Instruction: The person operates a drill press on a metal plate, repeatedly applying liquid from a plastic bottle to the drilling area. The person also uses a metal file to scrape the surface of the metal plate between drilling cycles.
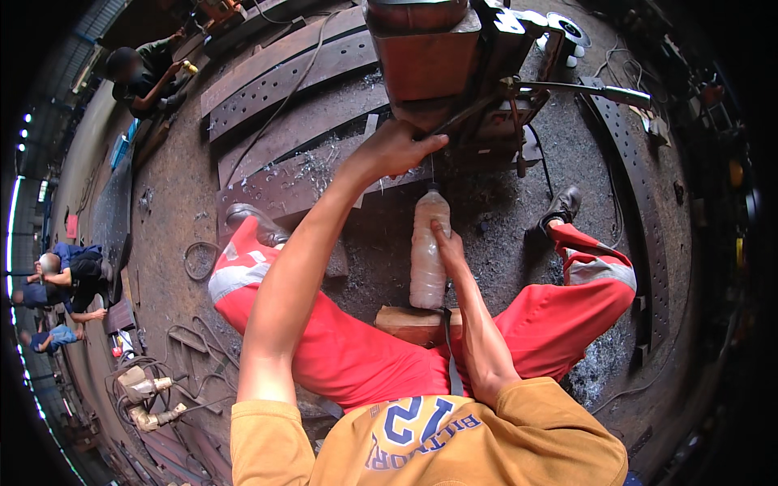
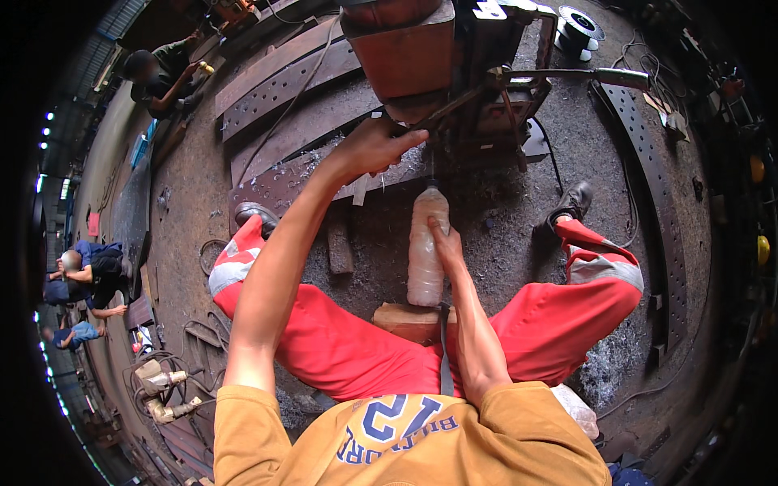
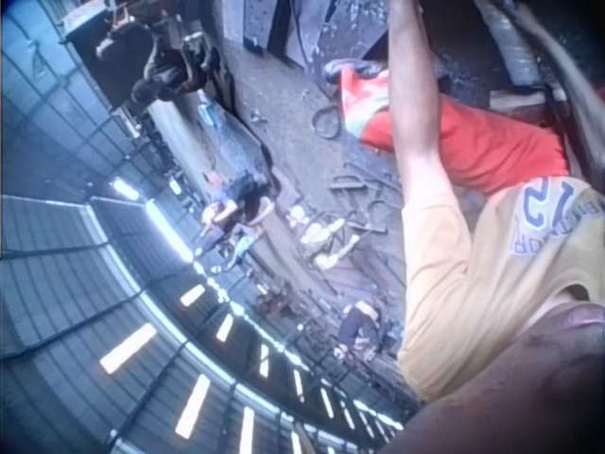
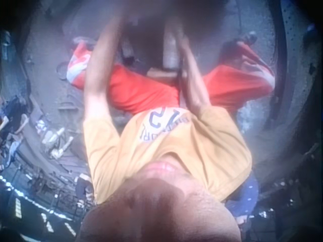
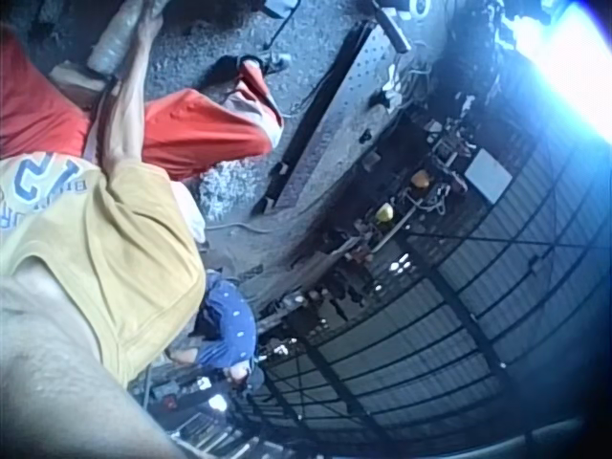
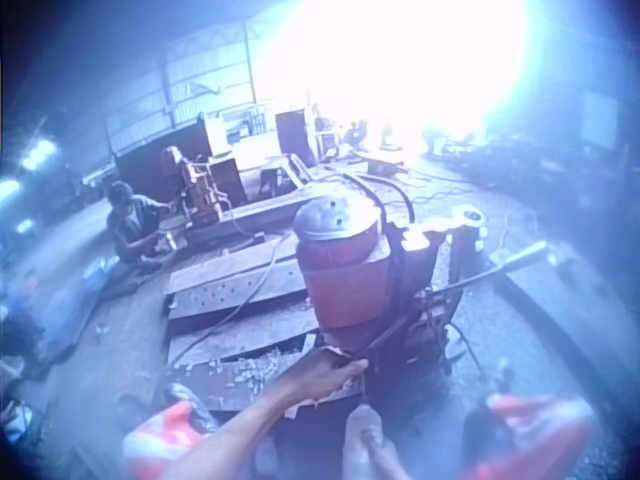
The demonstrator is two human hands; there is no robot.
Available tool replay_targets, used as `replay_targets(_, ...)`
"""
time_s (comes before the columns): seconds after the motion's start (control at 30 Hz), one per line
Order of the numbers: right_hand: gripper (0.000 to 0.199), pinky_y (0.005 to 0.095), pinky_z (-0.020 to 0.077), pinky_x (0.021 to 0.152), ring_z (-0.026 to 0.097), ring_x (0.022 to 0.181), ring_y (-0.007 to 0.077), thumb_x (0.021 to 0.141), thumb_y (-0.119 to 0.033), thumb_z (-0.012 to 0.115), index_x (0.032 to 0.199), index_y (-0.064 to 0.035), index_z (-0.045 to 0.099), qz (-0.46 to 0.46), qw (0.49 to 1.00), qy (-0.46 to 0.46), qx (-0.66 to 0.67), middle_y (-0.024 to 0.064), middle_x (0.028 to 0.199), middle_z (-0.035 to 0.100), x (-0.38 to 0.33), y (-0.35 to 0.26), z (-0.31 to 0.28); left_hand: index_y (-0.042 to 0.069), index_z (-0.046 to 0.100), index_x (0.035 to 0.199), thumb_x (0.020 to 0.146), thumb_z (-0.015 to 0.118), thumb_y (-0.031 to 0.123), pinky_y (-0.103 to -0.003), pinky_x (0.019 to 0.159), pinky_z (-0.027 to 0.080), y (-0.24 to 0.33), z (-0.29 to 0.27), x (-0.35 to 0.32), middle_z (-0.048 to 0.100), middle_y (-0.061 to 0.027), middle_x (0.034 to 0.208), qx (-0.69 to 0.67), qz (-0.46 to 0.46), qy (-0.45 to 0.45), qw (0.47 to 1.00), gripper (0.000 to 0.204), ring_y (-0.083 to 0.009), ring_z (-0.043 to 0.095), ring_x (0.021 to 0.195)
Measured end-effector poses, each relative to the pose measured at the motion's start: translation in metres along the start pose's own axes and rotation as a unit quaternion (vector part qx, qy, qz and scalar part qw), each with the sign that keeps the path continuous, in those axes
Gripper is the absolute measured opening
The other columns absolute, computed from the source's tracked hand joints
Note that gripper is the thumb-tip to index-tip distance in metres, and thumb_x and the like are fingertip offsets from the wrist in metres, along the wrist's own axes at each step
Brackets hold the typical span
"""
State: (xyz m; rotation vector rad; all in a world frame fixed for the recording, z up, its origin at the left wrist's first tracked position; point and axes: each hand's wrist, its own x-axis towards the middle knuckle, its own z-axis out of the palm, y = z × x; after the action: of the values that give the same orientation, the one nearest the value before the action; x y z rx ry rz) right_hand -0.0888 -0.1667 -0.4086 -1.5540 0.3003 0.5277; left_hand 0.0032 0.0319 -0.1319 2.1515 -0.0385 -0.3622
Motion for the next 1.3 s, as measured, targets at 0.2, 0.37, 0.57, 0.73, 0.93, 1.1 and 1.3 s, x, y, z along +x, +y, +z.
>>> replay_targets(0.2, 0.071, 0.0350, 0.0547, 0.076, 0.068, 0.085, 0.0198, 0.090, -0.060, 0.068, 0.116, 0.0055, 0.067, 0.036, 0.999, -0.034, 0.024, 0.0138, 0.099, 0.071, -0.004, -0.009, -0.002, -0.001, 0.064, 0.091, 0.093, 0.065, 0.055, -0.029, 0.043, 0.040, -0.009, -0.002, 0.006, 0.054, -0.0020, 0.062, 0.003, -0.039, -0.020, 0.999, 0.056, -0.0112, 0.051, 0.048)
replay_targets(0.37, 0.066, 0.0355, 0.0556, 0.075, 0.069, 0.085, 0.0210, 0.091, -0.056, 0.068, 0.116, 0.0052, 0.067, 0.028, 0.999, -0.008, -0.016, 0.0146, 0.099, 0.072, -0.001, -0.002, -0.003, -0.001, 0.064, 0.096, 0.093, 0.066, 0.052, -0.030, 0.043, 0.042, -0.002, -0.001, 0.002, 0.054, -0.0018, 0.062, 0.006, 0.020, -0.010, 1.000, 0.053, -0.0114, 0.052, 0.048)
replay_targets(0.57, 0.066, 0.0362, 0.0562, 0.074, 0.070, 0.082, 0.0210, 0.092, -0.056, 0.068, 0.116, 0.0056, 0.066, 0.037, 0.999, -0.014, 0.020, 0.0145, 0.096, 0.072, -0.001, 0.001, -0.003, -0.002, 0.064, 0.110, 0.091, 0.068, 0.051, -0.030, 0.044, 0.044, 0.007, -0.003, 0.000, 0.056, -0.0032, 0.065, 0.035, 0.016, -0.011, 0.999, 0.057, -0.0119, 0.053, 0.050)
replay_targets(0.73, 0.056, 0.0366, 0.0588, 0.067, 0.071, 0.073, 0.0205, 0.095, -0.048, 0.068, 0.115, 0.0042, 0.065, 0.049, 0.995, -0.044, 0.074, 0.0127, 0.090, 0.072, -0.010, -0.013, 0.001, -0.003, 0.062, 0.117, 0.090, 0.069, 0.048, -0.031, 0.045, 0.044, -0.005, -0.003, 0.001, 0.059, -0.0042, 0.068, 0.033, 0.023, -0.004, 0.999, 0.058, -0.0118, 0.054, 0.051)
replay_targets(0.93, 0.063, 0.0363, 0.0554, 0.075, 0.069, 0.084, 0.0198, 0.093, -0.053, 0.067, 0.117, 0.0054, 0.067, 0.028, 0.996, -0.055, 0.069, 0.0138, 0.098, 0.072, 0.004, 0.012, -0.006, -0.003, 0.065, 0.107, 0.090, 0.070, 0.043, -0.030, 0.045, 0.042, -0.006, -0.002, 0.000, 0.059, -0.0039, 0.068, 0.033, 0.046, 0.007, 0.998, 0.050, -0.0106, 0.053, 0.052)
replay_targets(1.1, 0.061, 0.0351, 0.0561, 0.074, 0.069, 0.082, 0.0195, 0.094, -0.051, 0.067, 0.118, 0.0053, 0.066, 0.037, 0.998, -0.030, 0.035, 0.0135, 0.097, 0.072, 0.000, 0.004, -0.007, -0.003, 0.067, 0.092, 0.090, 0.070, 0.041, -0.031, 0.047, 0.042, -0.002, 0.000, 0.000, 0.058, -0.0043, 0.065, 0.028, 0.070, 0.020, 0.997, 0.045, -0.0106, 0.053, 0.052)
replay_targets(1.3, 0.057, 0.0356, 0.0575, 0.070, 0.070, 0.077, 0.0199, 0.095, -0.048, 0.068, 0.117, 0.0044, 0.065, 0.048, 0.993, -0.056, 0.092, 0.0129, 0.094, 0.072, -0.004, -0.003, -0.004, -0.003, 0.067, 0.086, 0.090, 0.069, 0.044, -0.032, 0.048, 0.043, 0.000, -0.001, -0.002, 0.057, -0.0041, 0.064, 0.040, 0.064, 0.011, 0.997, 0.047, -0.0125, 0.054, 0.052)
